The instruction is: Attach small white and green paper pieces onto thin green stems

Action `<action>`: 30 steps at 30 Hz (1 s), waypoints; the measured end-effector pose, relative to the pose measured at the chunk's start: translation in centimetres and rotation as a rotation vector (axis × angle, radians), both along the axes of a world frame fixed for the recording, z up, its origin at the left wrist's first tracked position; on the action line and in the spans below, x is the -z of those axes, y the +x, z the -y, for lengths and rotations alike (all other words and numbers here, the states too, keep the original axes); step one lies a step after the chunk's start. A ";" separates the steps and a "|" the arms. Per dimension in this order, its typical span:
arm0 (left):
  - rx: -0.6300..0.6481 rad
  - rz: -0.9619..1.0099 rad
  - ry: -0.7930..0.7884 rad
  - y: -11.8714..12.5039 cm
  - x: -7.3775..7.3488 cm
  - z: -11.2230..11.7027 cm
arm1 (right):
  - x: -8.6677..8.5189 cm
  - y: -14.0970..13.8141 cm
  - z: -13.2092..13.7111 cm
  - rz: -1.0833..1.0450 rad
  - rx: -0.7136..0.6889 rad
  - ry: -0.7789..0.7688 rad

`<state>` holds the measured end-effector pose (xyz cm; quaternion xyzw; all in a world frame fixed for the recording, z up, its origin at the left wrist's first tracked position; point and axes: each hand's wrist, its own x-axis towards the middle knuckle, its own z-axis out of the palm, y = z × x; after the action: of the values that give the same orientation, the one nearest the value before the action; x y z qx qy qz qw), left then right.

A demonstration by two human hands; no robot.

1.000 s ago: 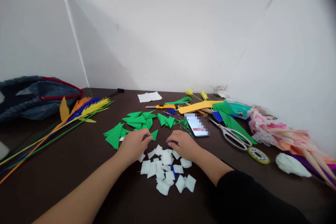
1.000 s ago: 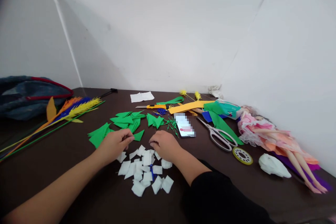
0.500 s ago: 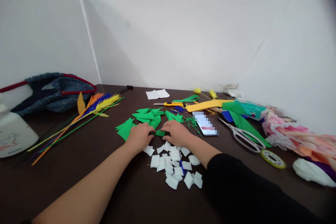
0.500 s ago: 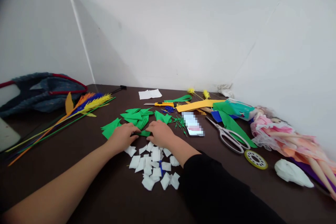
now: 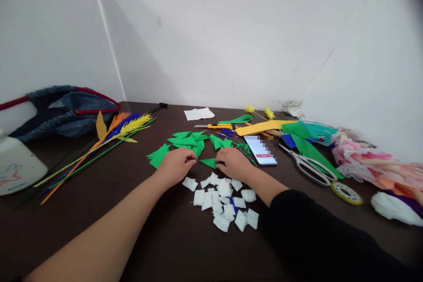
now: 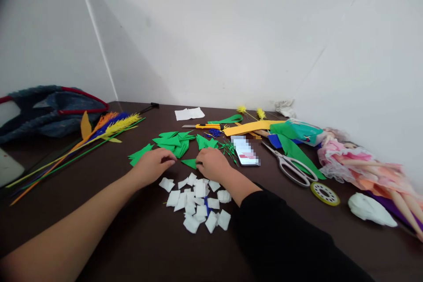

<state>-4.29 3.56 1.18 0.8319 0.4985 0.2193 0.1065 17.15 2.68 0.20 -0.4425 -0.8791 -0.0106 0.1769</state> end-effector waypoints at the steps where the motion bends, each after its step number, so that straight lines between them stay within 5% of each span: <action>1: 0.027 0.005 -0.016 0.2 -0.1 0.3 | -0.2 0.1 0.3 -0.051 -0.019 -0.022; 8: 0.178 -0.094 -0.068 1.9 -0.5 2.1 | -0.6 -0.9 1.9 -0.054 -0.186 -0.136; 17: 0.204 -0.104 -0.062 2.7 0.3 2.0 | 0.3 -1.2 1.7 -0.055 -0.152 -0.086; 24: -0.014 0.537 -0.322 3.5 -1.4 2.6 | -0.7 -1.3 2.2 -0.521 -0.116 0.073; 30: 0.018 0.968 -0.490 4.5 -1.2 3.1 | -0.7 -1.6 2.5 -0.682 -0.089 0.134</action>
<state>0.24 0.48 2.36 0.5906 0.4220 0.4539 0.5168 15.50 0.18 0.85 -0.3693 -0.7851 0.0878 0.4894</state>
